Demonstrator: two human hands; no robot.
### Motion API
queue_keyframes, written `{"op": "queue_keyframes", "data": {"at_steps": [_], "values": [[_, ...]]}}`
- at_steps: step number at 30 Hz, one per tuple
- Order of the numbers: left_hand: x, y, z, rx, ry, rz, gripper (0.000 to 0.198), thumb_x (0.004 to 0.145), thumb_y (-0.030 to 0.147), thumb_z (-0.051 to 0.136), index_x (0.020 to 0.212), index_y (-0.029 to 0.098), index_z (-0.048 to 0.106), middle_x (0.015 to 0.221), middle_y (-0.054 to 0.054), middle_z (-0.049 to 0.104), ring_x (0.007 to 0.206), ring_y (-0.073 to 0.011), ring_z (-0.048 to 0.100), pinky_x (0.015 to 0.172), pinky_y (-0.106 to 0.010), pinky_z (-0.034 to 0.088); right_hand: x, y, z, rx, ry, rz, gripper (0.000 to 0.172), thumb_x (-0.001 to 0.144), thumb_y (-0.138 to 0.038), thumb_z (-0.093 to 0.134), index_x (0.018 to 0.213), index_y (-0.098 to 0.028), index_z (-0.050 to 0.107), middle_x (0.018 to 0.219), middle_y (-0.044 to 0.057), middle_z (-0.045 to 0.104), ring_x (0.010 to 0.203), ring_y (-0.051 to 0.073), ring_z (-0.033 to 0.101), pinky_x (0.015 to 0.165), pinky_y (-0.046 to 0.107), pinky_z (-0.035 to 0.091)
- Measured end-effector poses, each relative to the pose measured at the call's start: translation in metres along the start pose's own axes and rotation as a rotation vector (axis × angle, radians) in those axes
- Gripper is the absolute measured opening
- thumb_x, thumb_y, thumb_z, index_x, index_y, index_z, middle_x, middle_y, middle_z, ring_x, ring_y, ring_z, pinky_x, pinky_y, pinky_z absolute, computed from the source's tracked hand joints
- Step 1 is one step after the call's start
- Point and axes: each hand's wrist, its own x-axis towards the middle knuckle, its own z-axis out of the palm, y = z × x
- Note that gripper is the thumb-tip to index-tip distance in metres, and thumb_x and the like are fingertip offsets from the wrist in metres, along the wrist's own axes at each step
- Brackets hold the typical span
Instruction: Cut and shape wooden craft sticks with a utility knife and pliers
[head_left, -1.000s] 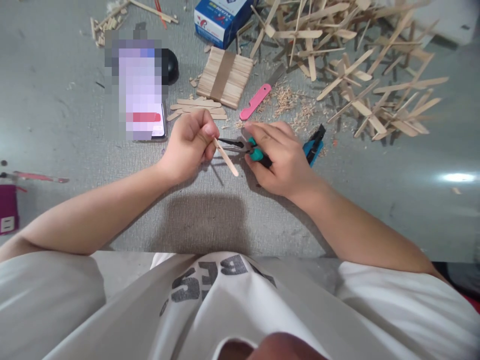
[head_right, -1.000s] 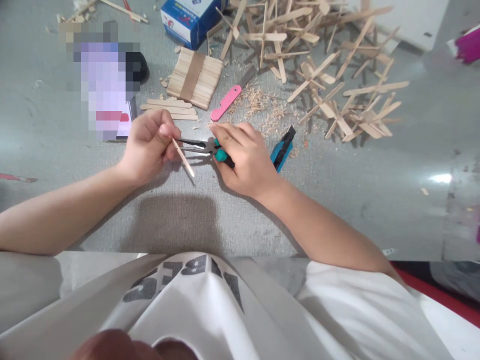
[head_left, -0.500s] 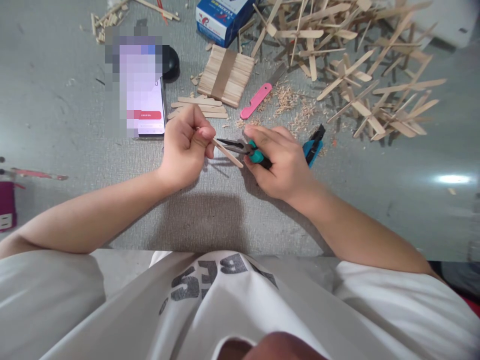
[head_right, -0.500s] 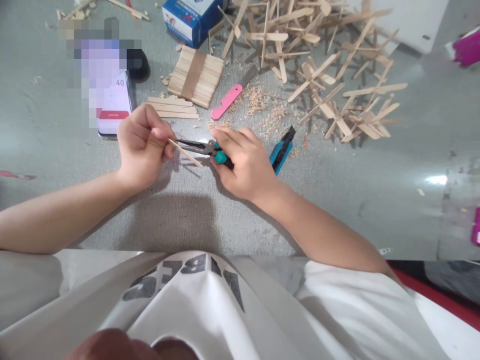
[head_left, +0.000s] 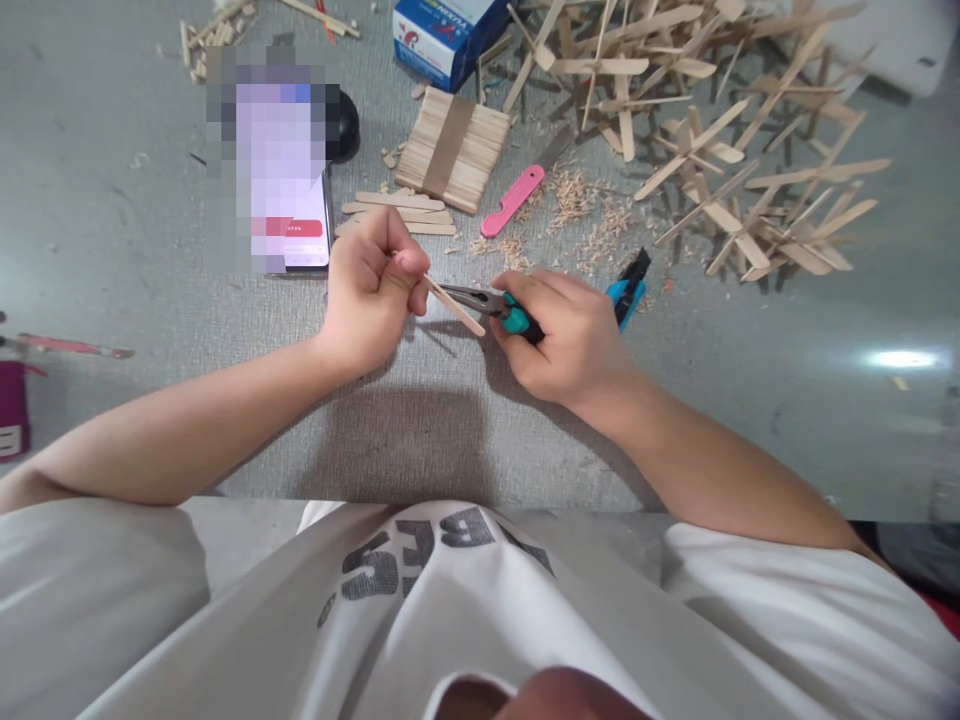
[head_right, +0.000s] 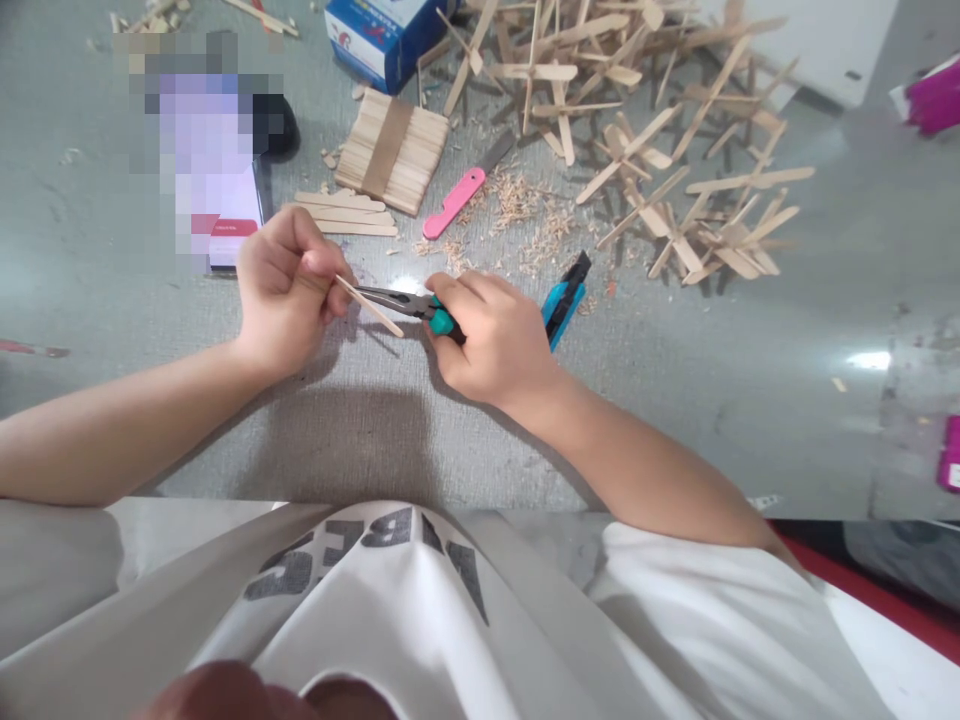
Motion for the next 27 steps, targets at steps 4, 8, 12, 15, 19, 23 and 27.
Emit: {"op": "queue_keyframes", "data": {"at_steps": [4, 8, 12, 15, 19, 23, 27], "values": [[0.004, 0.01, 0.002, -0.129, -0.006, -0.262, 0.049, 0.102, 0.052, 0.08, 0.078, 0.024, 0.048, 0.054, 0.007, 0.051, 0.046, -0.0067, 0.044, 0.049, -0.023, 0.033, 0.002, 0.001, -0.003, 0.013, -0.003, 0.014, 0.024, 0.095, -0.032, 0.06, 0.113, -0.022, 0.073, 0.088, 0.009, 0.073, 0.083, 0.03, 0.07, 0.072, 0.042, 0.053], [0.01, 0.022, 0.004, -0.372, -0.117, -0.513, 0.044, 0.11, 0.039, 0.068, 0.075, 0.021, 0.049, 0.05, 0.008, 0.048, 0.041, -0.0047, 0.039, 0.048, -0.019, 0.037, 0.007, 0.003, -0.005, 0.094, -0.019, 0.019, 0.016, 0.093, -0.031, 0.064, 0.104, -0.023, 0.073, 0.084, 0.007, 0.07, 0.077, 0.027, 0.067, 0.068, 0.04, 0.05], [0.011, 0.027, 0.007, -0.466, -0.185, -0.663, 0.045, 0.113, 0.037, 0.063, 0.074, 0.019, 0.049, 0.052, 0.008, 0.05, 0.039, -0.0028, 0.038, 0.048, -0.017, 0.04, 0.011, 0.002, -0.003, 0.226, 0.026, 0.053, 0.008, 0.091, -0.029, 0.066, 0.095, -0.024, 0.072, 0.078, 0.003, 0.068, 0.071, 0.022, 0.063, 0.066, 0.036, 0.049], [0.008, 0.022, 0.01, -0.431, -0.21, -0.601, 0.047, 0.107, 0.045, 0.074, 0.075, 0.019, 0.051, 0.056, 0.007, 0.054, 0.04, -0.0034, 0.042, 0.046, -0.018, 0.037, 0.012, 0.003, 0.0, 0.3, 0.085, 0.095, 0.009, 0.09, -0.031, 0.067, 0.092, -0.025, 0.073, 0.075, 0.0, 0.068, 0.067, 0.02, 0.061, 0.065, 0.036, 0.051], [0.004, 0.014, 0.01, -0.312, -0.205, -0.415, 0.058, 0.085, 0.065, 0.092, 0.077, 0.021, 0.054, 0.06, 0.006, 0.059, 0.045, -0.0052, 0.048, 0.044, -0.02, 0.038, 0.01, 0.01, 0.003, 0.241, 0.121, 0.179, 0.017, 0.092, -0.039, 0.066, 0.096, -0.026, 0.076, 0.076, 0.001, 0.07, 0.066, 0.021, 0.062, 0.066, 0.038, 0.054], [0.003, 0.01, 0.009, -0.219, -0.152, -0.293, 0.064, 0.077, 0.07, 0.095, 0.075, 0.022, 0.052, 0.062, 0.004, 0.063, 0.048, -0.0066, 0.052, 0.045, -0.021, 0.041, 0.009, 0.021, 0.005, 0.123, 0.156, 0.176, 0.025, 0.097, -0.043, 0.063, 0.109, -0.025, 0.077, 0.089, 0.007, 0.077, 0.076, 0.026, 0.069, 0.074, 0.042, 0.058], [0.005, 0.006, 0.007, -0.131, -0.094, -0.213, 0.056, 0.082, 0.07, 0.092, 0.078, 0.022, 0.061, 0.065, 0.003, 0.064, 0.048, -0.0074, 0.049, 0.044, -0.023, 0.04, 0.011, 0.022, 0.006, 0.055, 0.164, 0.116, 0.028, 0.099, -0.043, 0.06, 0.117, -0.027, 0.075, 0.097, 0.009, 0.078, 0.089, 0.031, 0.072, 0.081, 0.048, 0.059]]}}
